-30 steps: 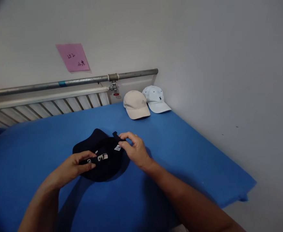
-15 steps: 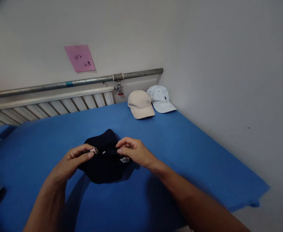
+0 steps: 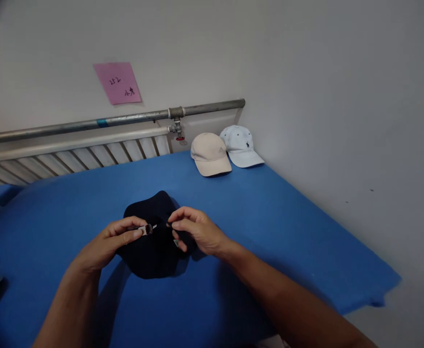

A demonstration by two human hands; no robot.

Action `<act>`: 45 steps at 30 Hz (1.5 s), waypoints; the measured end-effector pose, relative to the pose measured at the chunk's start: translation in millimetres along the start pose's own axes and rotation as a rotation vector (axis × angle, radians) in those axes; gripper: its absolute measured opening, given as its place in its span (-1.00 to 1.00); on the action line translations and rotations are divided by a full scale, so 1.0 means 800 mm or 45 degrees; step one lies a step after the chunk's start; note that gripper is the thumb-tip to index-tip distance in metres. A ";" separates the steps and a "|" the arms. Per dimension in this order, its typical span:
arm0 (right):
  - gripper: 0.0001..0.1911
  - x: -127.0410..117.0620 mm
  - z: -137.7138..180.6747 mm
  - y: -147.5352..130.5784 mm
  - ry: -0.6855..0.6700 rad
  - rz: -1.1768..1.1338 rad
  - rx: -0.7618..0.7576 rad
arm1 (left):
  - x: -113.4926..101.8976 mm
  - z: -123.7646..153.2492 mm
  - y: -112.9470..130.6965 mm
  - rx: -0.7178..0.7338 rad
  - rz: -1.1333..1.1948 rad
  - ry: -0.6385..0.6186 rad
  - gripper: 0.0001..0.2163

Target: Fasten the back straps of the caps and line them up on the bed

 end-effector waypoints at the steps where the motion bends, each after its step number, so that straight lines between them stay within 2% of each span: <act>1: -0.84 -0.002 -0.001 0.001 0.027 -0.037 0.002 | -0.001 -0.001 0.002 0.017 -0.017 0.017 -0.83; 5: -0.65 -0.005 -0.006 0.009 0.078 -0.101 0.049 | -0.002 -0.002 0.008 0.047 -0.083 0.038 -0.83; 9: -0.59 -0.002 -0.008 0.021 0.061 -0.158 0.142 | 0.016 -0.003 0.022 0.099 -0.230 -0.045 -0.84; 13: -0.54 0.003 -0.007 0.017 0.005 -0.242 0.113 | 0.031 -0.002 0.030 0.125 -0.286 -0.119 -0.82; 16: -0.61 0.007 -0.007 0.011 -0.035 -0.279 0.087 | 0.025 -0.001 0.024 0.102 -0.201 -0.082 -0.84; 20: -0.81 0.008 -0.004 0.008 0.020 -0.252 0.104 | 0.011 -0.001 0.008 0.071 0.005 -0.006 -0.85; 25: -0.80 0.012 0.002 0.010 0.071 -0.039 0.129 | 0.012 -0.007 -0.006 0.028 0.270 0.019 -0.82; 31: -0.83 0.025 0.004 0.023 -0.019 -0.013 0.227 | 0.025 -0.014 -0.008 0.027 0.545 0.016 -0.82; 37: -0.86 0.029 0.003 0.030 -0.062 -0.015 0.297 | 0.030 -0.015 -0.010 -0.036 0.508 0.060 -0.81; 45: -0.89 0.030 0.007 0.028 -0.067 0.028 0.322 | 0.031 -0.013 -0.014 -0.058 0.415 0.034 -0.80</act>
Point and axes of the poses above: each hand's wrist, its own z-axis away from the middle knuckle, its own x-axis out of the palm, y = z × x, the point moved 9 cm from there along -z, towards the middle knuckle, and after that the axes turned 6 degrees about x, right-handed, at the moved point
